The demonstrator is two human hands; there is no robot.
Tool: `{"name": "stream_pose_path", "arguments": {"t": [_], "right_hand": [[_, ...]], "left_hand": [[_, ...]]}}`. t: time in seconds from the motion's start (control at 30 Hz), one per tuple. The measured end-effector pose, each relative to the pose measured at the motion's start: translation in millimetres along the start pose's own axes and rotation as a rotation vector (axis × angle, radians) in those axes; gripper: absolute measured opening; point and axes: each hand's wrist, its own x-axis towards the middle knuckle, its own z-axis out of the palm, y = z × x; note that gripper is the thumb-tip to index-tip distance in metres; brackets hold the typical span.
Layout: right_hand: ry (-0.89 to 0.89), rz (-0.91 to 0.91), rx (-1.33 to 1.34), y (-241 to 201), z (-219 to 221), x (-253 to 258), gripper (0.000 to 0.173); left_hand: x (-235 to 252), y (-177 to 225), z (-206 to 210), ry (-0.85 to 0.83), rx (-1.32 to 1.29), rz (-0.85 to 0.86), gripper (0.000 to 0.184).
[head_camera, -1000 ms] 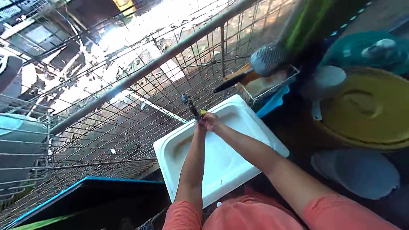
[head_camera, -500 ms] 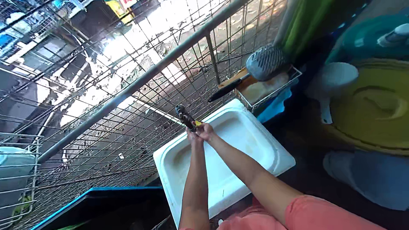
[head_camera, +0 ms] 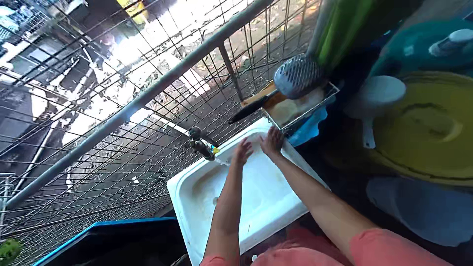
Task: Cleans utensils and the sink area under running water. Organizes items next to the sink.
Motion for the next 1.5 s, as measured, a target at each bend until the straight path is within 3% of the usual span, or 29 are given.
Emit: {"name": "stream_pose_path", "arguments": {"t": [0.1,0.2,0.3,0.33,0.4,0.47,0.53,0.73,0.83,0.93,1.0,1.07,1.13,1.2,1.3,1.37,1.5], "right_hand": [[-0.022,-0.212,0.018,-27,27,37,0.083],[0.002,-0.337,0.214,-61,61,42,0.055],[0.040,-0.102,0.941,-104,75,-10,0.038],[-0.049,0.087,1.232,-121,72,-33,0.040],[-0.273,0.407,1.609,-144,69,-66,0.051],[-0.366,0.584,1.711,-153,74,-84,0.053],[-0.348,0.628,1.712,-159,79,-90,0.047],[-0.331,0.605,1.757,-161,73,-89,0.045],[-0.254,0.509,1.642,-162,50,-80,0.049],[-0.246,0.249,1.429,-151,26,-66,0.046],[-0.264,-0.024,1.102,-133,16,-48,0.040],[-0.111,-0.330,0.591,-106,16,-20,0.038],[-0.009,-0.404,0.171,-76,34,6,0.055],[-0.026,-0.289,-0.060,-74,62,6,0.077],[-0.062,-0.269,-0.027,-115,116,-37,0.089],[-0.178,-0.340,-0.018,-154,145,-85,0.091],[-0.232,-0.623,-0.029,-207,219,-155,0.103]], "left_hand": [[-10,12,-48,0.161,-0.234,0.050,0.040],[-21,20,-64,0.204,-0.451,0.213,0.028],[-39,27,-61,0.201,-0.646,0.359,0.028],[-45,26,-60,0.245,-0.658,0.401,0.027],[-43,16,-68,0.343,-0.662,0.467,0.044],[-39,3,-80,0.471,-0.705,0.493,0.051],[-40,-3,-88,0.539,-0.780,0.518,0.049],[-42,4,-89,0.356,-0.853,0.379,0.042],[-25,6,-73,0.228,-0.770,0.315,0.034],[-2,7,-53,0.040,-0.713,0.286,0.021],[0,11,-46,-0.005,-0.735,0.266,0.016],[-14,19,-50,-0.058,-0.743,0.278,0.024],[-24,20,-67,-0.094,-0.695,0.303,0.029],[-46,30,-85,-0.029,-0.681,0.290,0.026],[-68,34,-132,0.115,-0.739,0.282,0.022],[-83,31,-174,0.211,-0.782,0.348,0.023],[-115,15,-261,0.524,-0.734,0.459,0.027]]}}
